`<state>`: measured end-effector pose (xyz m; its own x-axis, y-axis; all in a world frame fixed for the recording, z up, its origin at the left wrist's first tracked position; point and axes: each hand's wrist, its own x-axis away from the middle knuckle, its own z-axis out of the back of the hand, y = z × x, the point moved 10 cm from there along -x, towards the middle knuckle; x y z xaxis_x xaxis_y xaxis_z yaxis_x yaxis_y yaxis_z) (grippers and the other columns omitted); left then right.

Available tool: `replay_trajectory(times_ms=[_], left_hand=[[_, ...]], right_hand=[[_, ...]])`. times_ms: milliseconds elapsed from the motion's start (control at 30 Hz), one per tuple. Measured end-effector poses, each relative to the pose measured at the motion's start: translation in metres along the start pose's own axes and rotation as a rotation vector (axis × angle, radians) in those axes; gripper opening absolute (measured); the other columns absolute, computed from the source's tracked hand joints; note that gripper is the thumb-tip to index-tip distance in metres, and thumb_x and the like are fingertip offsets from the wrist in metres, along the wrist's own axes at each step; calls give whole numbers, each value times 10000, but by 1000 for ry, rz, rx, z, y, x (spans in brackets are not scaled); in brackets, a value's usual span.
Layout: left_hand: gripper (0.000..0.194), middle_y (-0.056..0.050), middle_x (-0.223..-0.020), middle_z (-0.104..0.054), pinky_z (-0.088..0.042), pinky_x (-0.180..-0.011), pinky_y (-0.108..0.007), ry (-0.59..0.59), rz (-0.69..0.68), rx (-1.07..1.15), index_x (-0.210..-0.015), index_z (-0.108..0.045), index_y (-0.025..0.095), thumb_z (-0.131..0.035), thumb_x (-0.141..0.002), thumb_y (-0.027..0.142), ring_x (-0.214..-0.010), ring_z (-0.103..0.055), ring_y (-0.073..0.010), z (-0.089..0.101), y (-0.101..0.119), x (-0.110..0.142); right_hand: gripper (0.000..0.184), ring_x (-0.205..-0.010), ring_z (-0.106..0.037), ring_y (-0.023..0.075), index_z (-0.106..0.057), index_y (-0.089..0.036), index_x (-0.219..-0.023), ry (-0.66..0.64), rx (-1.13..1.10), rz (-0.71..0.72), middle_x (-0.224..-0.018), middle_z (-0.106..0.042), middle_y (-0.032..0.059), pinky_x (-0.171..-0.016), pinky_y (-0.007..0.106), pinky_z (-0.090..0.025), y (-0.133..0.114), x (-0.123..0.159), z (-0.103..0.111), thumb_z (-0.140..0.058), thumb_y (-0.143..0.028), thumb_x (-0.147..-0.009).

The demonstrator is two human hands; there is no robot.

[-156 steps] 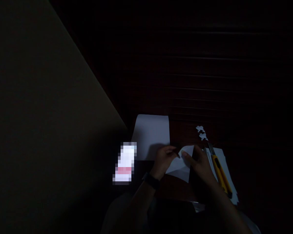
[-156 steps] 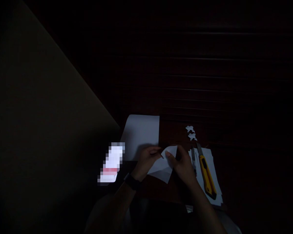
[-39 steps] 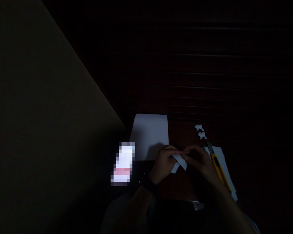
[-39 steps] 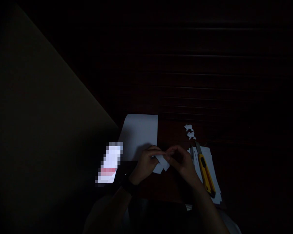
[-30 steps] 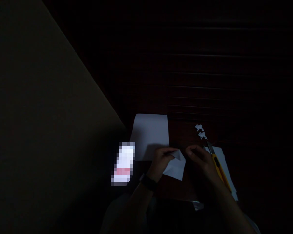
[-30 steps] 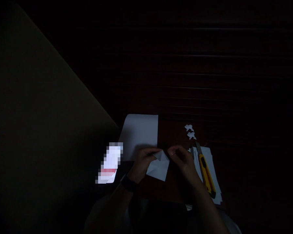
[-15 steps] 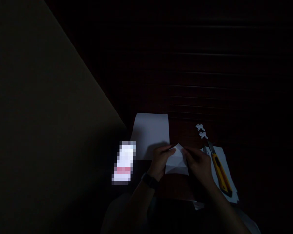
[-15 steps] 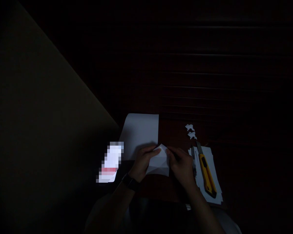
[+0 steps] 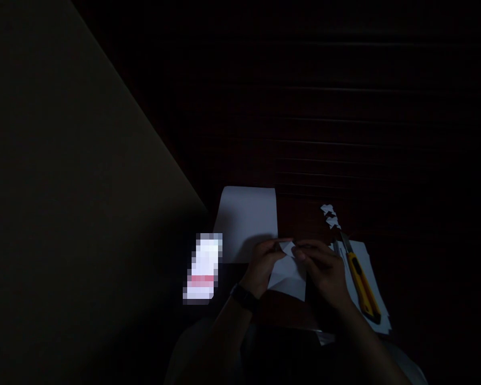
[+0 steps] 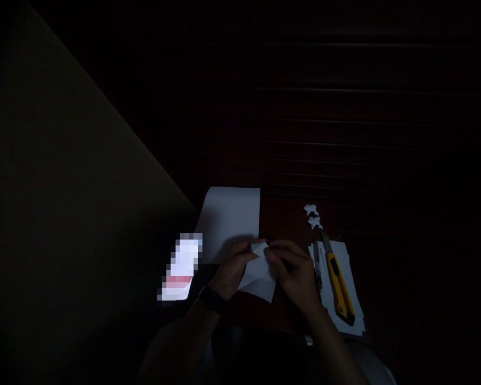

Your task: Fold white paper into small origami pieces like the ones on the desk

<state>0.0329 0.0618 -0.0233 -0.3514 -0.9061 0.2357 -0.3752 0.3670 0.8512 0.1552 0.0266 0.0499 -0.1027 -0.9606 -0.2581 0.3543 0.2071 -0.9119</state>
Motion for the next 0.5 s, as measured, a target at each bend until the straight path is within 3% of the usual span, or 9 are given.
replay_trajectory(times_ms=[100,200,500], left_hand=[[400,-54,-791,-676,-419,-601,-240,-12,-2,-24,-1008,-675,145,-617,-617,79,-674,-594,-155,-3,1,0],[396,-65,-836,-689,-439,-619,-247,-17,-20,-51,-1011,-674,150,-617,-625,82,-705,-611,-168,-5,3,1],[256,-76,-1011,-685,-486,-780,-293,94,-233,-370,-968,-698,181,-576,-743,175,-912,-629,-210,-2,27,4]], right_hand=[[53,-866,-575,205,-646,-239,-819,40,-47,-74,-906,-619,35,-781,332,-435,11,-3,4,-619,-262,-779],[159,-746,-569,181,-581,-223,-867,33,-135,-189,-815,-609,17,-665,285,-445,27,-4,2,-648,-307,-749],[283,-613,-532,153,-627,-175,-692,-150,-98,-331,-643,-599,0,-554,233,-395,41,0,-13,-543,-417,-812]])
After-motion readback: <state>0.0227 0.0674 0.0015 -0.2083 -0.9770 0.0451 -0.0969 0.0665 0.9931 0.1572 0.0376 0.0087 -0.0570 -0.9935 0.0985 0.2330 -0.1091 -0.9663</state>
